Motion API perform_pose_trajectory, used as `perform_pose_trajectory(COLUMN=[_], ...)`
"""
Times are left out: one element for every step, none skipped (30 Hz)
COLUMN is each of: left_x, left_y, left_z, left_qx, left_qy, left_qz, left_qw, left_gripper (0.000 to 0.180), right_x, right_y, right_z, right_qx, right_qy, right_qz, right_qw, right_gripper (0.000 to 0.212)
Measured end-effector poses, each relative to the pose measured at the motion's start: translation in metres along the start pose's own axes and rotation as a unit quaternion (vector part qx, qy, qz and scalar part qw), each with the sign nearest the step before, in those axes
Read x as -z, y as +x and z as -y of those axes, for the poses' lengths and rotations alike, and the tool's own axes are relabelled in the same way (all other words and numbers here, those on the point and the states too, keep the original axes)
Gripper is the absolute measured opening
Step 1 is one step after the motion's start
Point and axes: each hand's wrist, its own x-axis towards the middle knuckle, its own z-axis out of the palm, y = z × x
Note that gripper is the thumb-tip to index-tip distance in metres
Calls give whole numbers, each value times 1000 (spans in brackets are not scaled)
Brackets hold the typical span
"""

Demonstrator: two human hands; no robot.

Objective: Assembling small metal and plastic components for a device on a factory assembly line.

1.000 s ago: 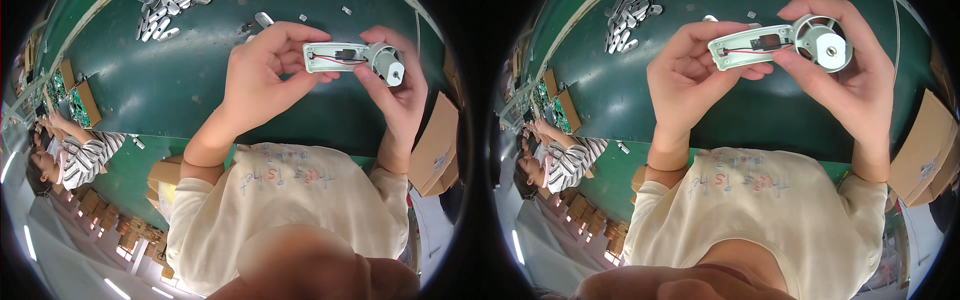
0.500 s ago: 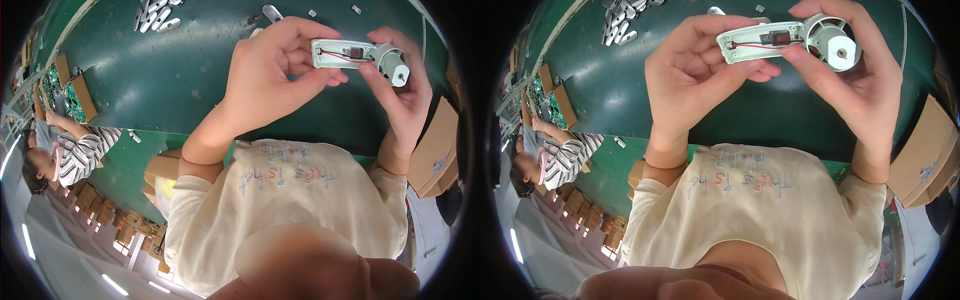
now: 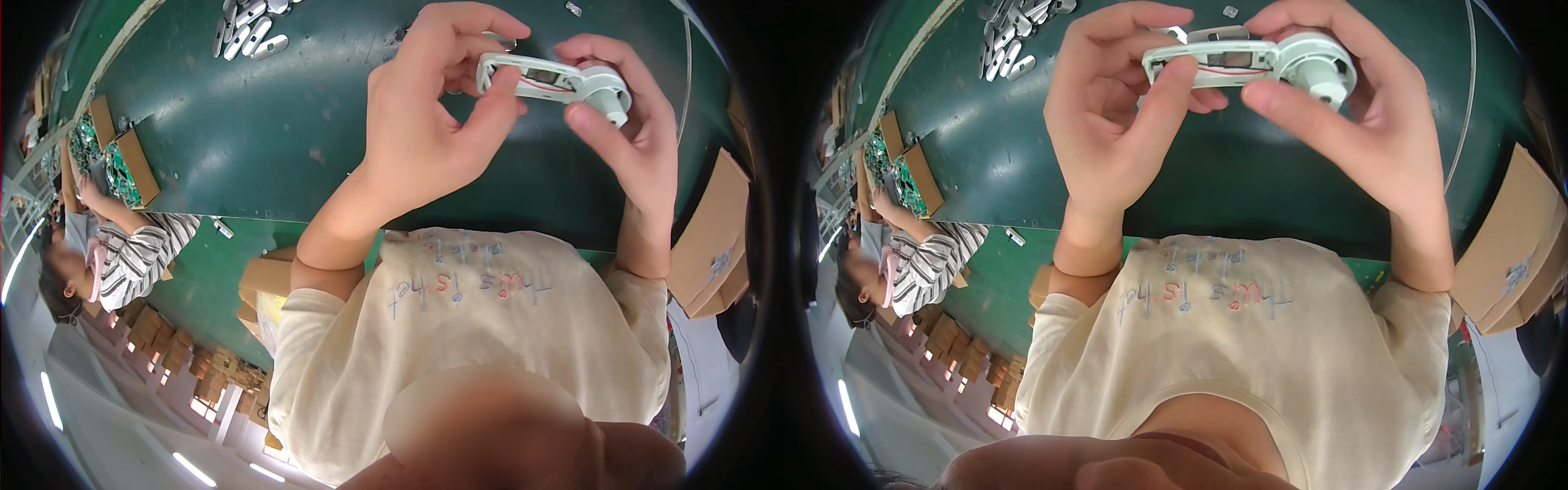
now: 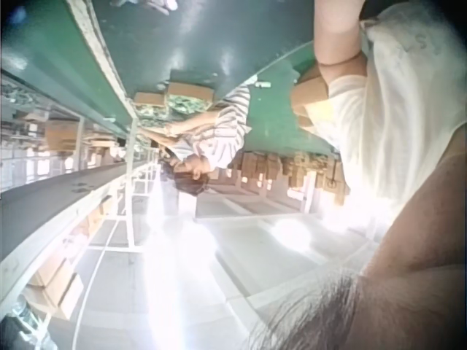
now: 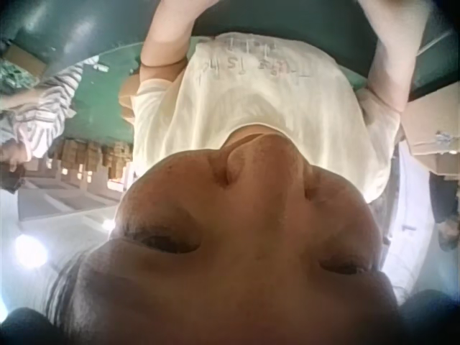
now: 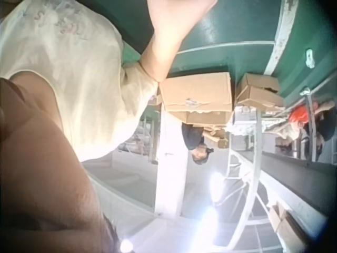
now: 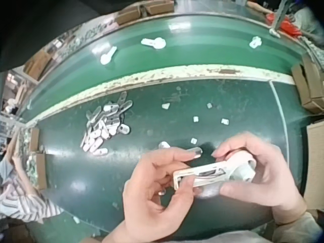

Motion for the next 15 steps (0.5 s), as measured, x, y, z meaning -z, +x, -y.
perform_pose_trajectory(left_x=[-2,0,1,3,3,4,5,5,5,6,6,10,12,13,16], left_y=[2,0,-1,-2,-2,-2,-2,-1,-1,-2,-2,2,7,13,17], left_z=[-1,-1,0,0,-1,-1,-2,-2,-2,-3,-3,2,7,9,11], left_qx=[1,4,7,10,13,16,20,22,25,27,27,78,64,51,37], left_qy=[0,9,17,25,29,33,37,40,43,47,53,33,27,21,69], left_qz=[4,-3,-11,-18,-20,-23,-26,-31,-37,-44,-50,-70,-97,-115,-137], left_qw=[1000,1000,1000,999,999,999,999,998,998,998,997,994,993,992,987], left_gripper=[32,33,33,34,35,35,36,37,38,39,39,51,52,54,57], right_x=[6,3,-1,-5,-8,-11,-13,-13,-12,-10,-6,-3,2,16,14], right_y=[-1,0,2,3,1,0,-2,-3,-3,0,4,15,31,50,81], right_z=[2,1,1,0,-2,-4,-6,-6,-6,-5,-3,-3,-14,-32,-27], right_qx=[-72,-70,-76,-82,-58,-59,-9,41,41,9,-20,-50,-48,2,37], right_qy=[30,33,22,10,5,5,1,-4,-5,-17,-28,-23,-22,44,29], right_qz=[14,17,35,52,42,39,16,-5,-4,16,35,56,52,7,-36], right_qw=[997,997,996,995,997,997,1000,999,999,1000,999,997,997,999,998], right_gripper=[29,29,26,24,20,20,18,17,17,18,20,21,23,20,18])
